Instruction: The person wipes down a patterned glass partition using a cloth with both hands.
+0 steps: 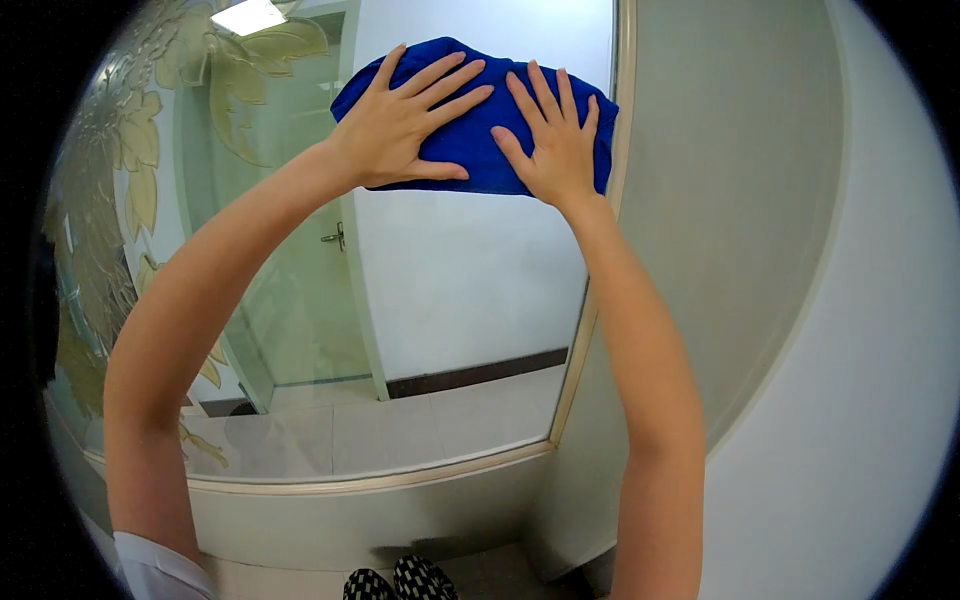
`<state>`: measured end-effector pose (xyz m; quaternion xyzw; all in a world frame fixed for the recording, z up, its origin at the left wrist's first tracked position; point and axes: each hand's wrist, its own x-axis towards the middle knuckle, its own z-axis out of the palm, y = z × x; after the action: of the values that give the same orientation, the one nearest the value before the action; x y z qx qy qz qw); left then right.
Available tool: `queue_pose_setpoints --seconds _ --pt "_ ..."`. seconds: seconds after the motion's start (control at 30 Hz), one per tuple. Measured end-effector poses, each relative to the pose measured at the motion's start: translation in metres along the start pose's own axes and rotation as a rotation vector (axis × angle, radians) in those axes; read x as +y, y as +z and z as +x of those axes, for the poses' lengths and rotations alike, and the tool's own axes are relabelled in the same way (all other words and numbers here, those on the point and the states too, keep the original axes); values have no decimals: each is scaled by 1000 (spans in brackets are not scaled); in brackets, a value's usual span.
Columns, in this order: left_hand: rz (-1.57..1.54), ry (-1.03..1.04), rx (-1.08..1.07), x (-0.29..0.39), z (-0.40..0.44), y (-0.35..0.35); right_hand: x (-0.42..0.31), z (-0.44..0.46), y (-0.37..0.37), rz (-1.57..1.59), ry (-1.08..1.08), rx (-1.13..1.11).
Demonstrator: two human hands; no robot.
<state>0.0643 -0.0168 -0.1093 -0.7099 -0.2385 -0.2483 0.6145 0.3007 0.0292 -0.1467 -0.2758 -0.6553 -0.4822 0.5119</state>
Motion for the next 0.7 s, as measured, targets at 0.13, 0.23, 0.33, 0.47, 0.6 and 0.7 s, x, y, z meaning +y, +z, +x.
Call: queue_pose_setpoints --seconds 0.13,0.23,0.33,0.47,0.6,0.7 --pt "35 -32 46 6 -3 5 4 -2 3 0 -24 24" --pt "64 -58 68 8 -5 4 3 1 3 -10 -30 35" --pt "67 -79 106 14 -4 13 8 0 6 -16 -26 39" --pt "94 -143 135 20 -6 16 8 -1 10 -20 -39 67" --pt "-69 -115 250 20 -3 20 11 -3 12 -24 -6 81" --pt "-99 -121 228 18 -4 16 6 -1 10 -17 -2 84"
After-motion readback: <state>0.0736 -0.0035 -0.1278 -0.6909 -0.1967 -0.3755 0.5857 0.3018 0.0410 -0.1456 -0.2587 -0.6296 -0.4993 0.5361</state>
